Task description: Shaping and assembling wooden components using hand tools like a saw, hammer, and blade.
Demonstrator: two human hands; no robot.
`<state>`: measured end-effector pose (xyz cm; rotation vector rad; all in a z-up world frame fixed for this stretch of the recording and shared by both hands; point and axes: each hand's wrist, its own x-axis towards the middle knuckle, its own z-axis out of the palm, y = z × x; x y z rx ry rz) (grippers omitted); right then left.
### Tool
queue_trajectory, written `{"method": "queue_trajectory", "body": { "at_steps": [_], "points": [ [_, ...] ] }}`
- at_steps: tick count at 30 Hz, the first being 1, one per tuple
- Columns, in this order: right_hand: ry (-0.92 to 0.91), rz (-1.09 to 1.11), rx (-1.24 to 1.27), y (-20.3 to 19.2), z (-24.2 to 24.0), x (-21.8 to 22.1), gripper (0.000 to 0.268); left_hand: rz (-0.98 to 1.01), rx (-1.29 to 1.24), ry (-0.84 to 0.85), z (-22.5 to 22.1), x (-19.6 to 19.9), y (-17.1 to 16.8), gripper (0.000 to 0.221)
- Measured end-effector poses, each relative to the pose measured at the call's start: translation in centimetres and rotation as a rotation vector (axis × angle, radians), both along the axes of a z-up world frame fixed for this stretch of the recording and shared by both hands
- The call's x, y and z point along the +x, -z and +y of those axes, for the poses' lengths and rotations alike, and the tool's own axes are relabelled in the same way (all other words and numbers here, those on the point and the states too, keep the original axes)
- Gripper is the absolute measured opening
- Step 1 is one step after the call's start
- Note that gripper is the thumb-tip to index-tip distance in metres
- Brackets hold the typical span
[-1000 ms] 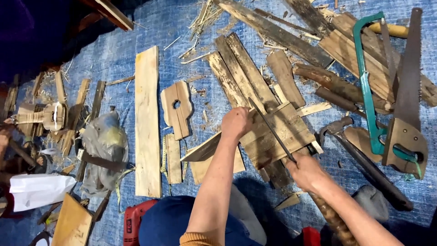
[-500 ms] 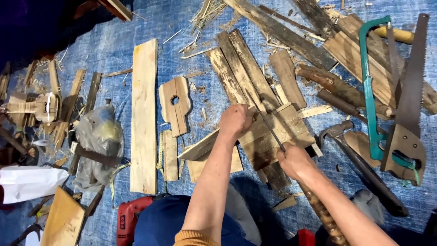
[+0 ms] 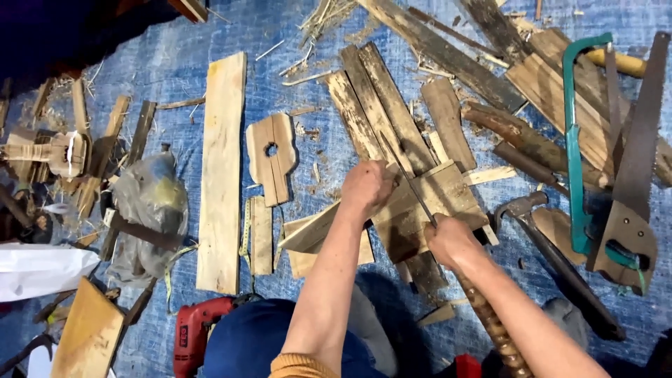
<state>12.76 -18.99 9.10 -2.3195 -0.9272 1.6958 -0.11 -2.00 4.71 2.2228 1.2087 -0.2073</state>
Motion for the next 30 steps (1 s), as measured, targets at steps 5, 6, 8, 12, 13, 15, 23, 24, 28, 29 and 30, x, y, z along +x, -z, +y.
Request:
{"method": "queue_trajectory", "body": {
  "at_steps": [5, 6, 8, 12, 13, 15, 23, 24, 28, 29, 30],
  "points": [
    [-0.090, -0.234, 0.168, 6.4, -4.9, 0.2, 0.052, -0.012, 0.059, -0.071, -1.2, 0.2, -3.1, 0.018],
    [-0.090, -0.239, 0.164, 5.1, -5.9, 0.1, 0.052, -0.017, 0.055, -0.071, -1.1, 0.3, -2.4, 0.018],
    [-0.059, -0.190, 0.098, 3.0, -8.2, 0.0, 0.040, -0.023, 0.268, 0.011, -1.4, 0.4, -0.4, 0.015],
    [-0.069, -0.237, 0.165, 8.6, -6.6, 0.6, 0.046, 0.106, 0.061, 0.032, 0.4, 0.2, 3.9, 0.044],
    [-0.037, -0.247, 0.209, 8.4, -4.7, 0.3, 0.043, 0.091, 0.055, 0.037, 0.3, 0.0, 3.5, 0.046],
    [0.002, -0.265, 0.257, 7.6, -2.5, 0.3, 0.041, 0.069, 0.056, 0.051, 0.3, 0.2, 3.0, 0.049],
    [0.071, -0.144, 0.208, 6.3, -6.9, 0.2, 0.041, 0.019, 0.092, -0.018, -0.9, 0.2, 0.0, 0.028],
    [0.070, -0.151, 0.197, 5.0, -6.8, 0.5, 0.041, 0.013, 0.081, -0.018, -0.9, 0.4, 0.7, 0.028],
    [-0.015, -0.122, 0.004, 3.0, -5.1, 0.2, 0.044, -0.013, 0.102, -0.032, -2.1, 0.7, 1.5, 0.021],
    [0.008, -0.211, 0.132, 2.9, -4.2, -0.1, 0.048, -0.063, 0.069, -0.059, -2.4, 0.7, 0.8, 0.022],
    [0.010, -0.208, 0.135, 5.6, -2.9, -0.1, 0.048, -0.060, 0.072, -0.058, -2.3, 0.2, 0.6, 0.022]
  ]
}}
